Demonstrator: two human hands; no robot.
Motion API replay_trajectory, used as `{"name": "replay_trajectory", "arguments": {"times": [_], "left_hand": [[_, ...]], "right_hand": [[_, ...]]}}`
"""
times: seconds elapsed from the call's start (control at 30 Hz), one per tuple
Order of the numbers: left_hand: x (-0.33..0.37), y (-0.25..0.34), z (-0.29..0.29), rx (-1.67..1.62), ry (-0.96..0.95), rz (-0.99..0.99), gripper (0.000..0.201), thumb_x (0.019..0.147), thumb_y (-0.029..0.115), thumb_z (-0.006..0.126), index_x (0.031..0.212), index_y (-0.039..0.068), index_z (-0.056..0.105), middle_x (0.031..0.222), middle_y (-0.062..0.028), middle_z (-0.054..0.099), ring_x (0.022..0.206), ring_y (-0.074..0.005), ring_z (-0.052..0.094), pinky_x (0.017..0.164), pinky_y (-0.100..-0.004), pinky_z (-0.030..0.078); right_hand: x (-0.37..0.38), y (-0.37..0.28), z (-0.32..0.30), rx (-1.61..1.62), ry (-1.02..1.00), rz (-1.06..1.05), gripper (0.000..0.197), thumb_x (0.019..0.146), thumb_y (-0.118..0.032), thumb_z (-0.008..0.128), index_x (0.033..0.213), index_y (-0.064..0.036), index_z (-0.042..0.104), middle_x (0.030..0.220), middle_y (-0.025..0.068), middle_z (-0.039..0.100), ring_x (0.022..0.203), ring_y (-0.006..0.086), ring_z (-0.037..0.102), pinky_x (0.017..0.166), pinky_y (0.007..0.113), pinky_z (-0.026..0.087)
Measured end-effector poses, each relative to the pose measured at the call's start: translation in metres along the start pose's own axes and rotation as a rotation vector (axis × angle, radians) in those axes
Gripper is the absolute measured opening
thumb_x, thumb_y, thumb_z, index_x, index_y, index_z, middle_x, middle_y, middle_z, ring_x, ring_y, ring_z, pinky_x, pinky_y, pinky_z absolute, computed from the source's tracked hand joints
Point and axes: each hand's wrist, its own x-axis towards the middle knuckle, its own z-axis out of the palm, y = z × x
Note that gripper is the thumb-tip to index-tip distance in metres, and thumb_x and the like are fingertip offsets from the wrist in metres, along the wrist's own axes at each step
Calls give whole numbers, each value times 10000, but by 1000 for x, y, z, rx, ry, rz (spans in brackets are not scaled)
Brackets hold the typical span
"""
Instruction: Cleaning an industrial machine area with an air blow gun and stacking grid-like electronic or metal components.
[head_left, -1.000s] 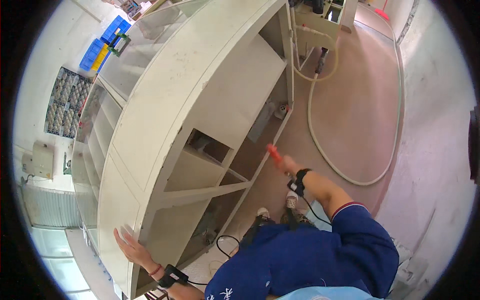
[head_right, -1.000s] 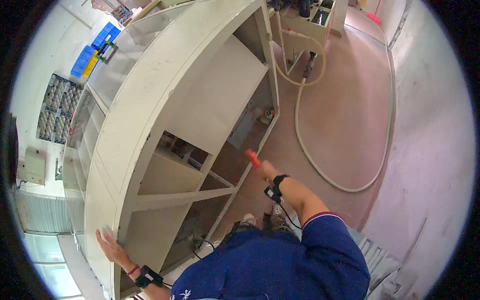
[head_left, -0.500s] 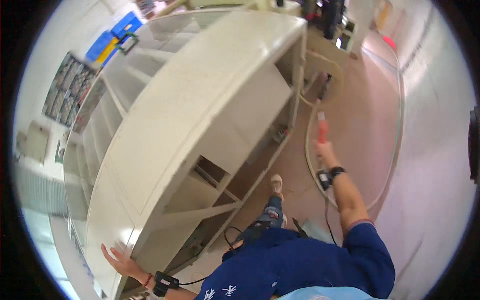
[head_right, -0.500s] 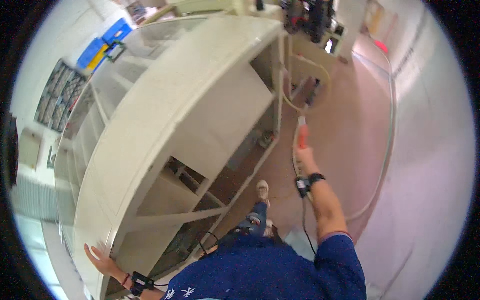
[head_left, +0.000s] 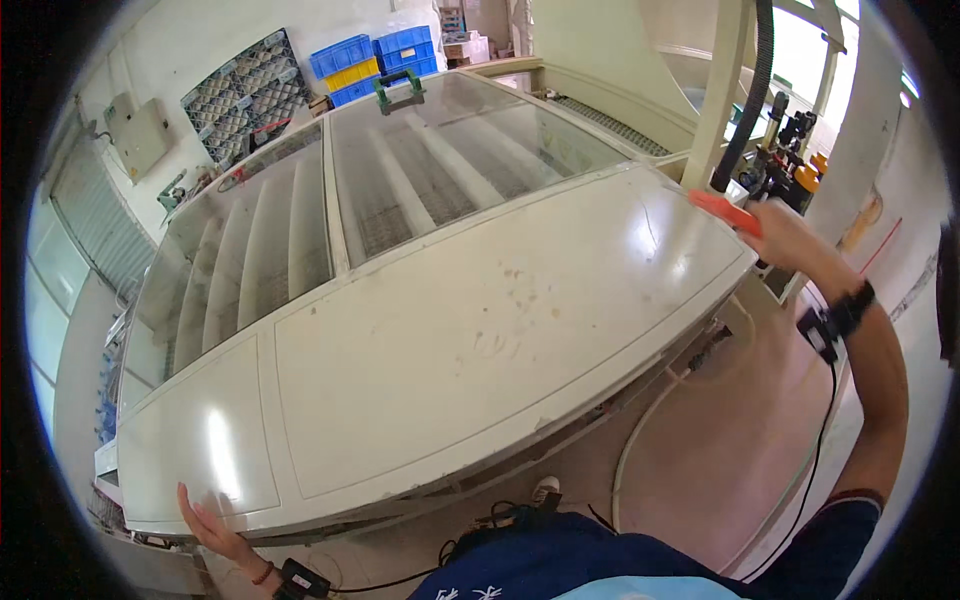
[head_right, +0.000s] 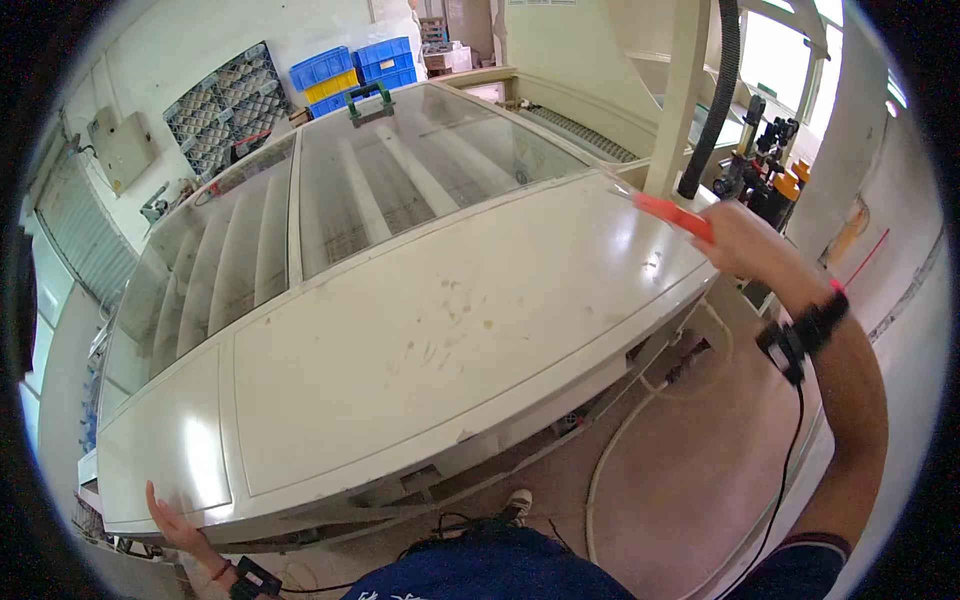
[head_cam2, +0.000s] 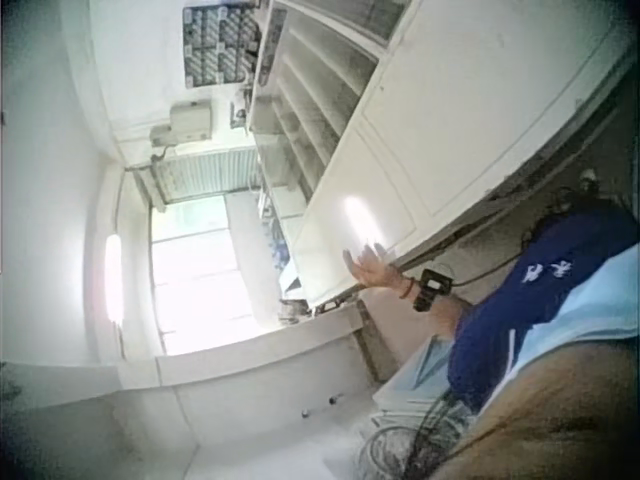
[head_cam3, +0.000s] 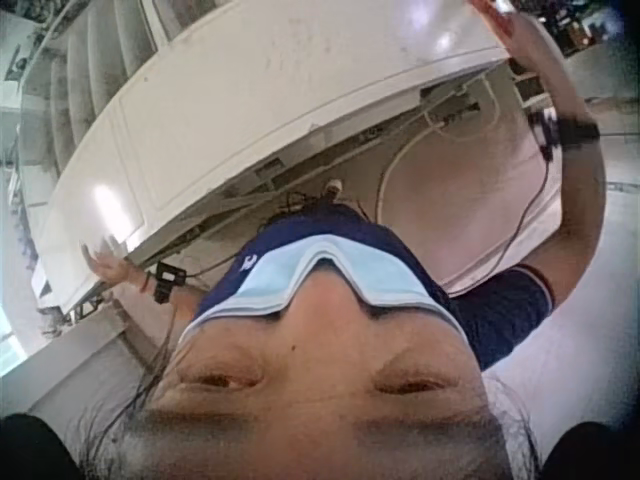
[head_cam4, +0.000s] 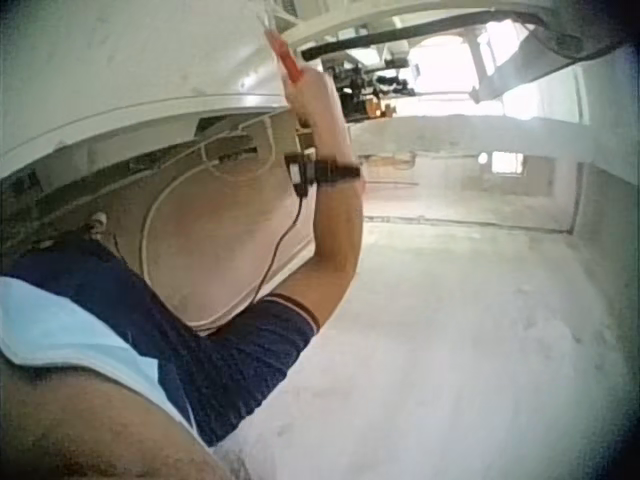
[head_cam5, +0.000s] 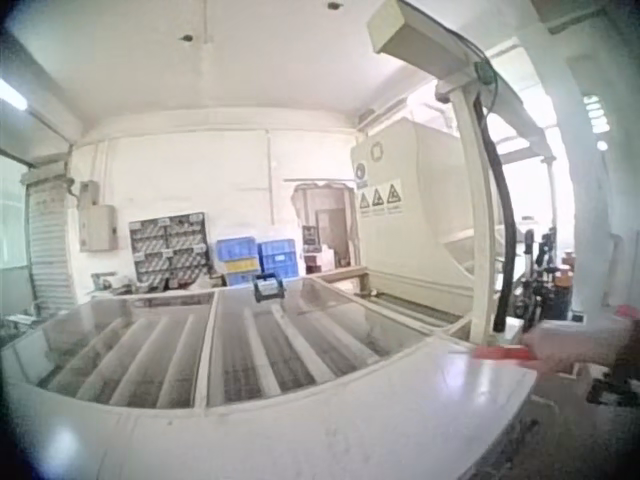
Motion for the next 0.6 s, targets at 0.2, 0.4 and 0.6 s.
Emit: {"name": "replay_trajectory", "arguments": {"times": [0.2,0.4,0.6], "left_hand": [[-18,9,9,-59,66,-172,385,992,181,300,1264,-46,451,1314,-151,460,1216,-268,426,1032,-377,310],[-39,36,11,140,92,459,405,964,223,429,1261,-52,434,1238,-251,491,1095,-368,521,860,-415,489],[-67,148,10,416,-29,63,382,964,203,422,1199,-91,486,1198,-276,514,1154,-402,465,960,-434,385]], "right_hand": [[114,-29,-2,-60,160,-97,285,789,-222,603,866,52,600,756,254,600,771,398,593,689,428,463],[119,3,-14,232,194,24,314,798,-265,612,872,38,576,655,165,601,602,295,612,572,390,492],[46,96,9,742,102,129,244,831,-241,610,858,-18,517,530,13,461,373,114,493,343,284,400]]}}
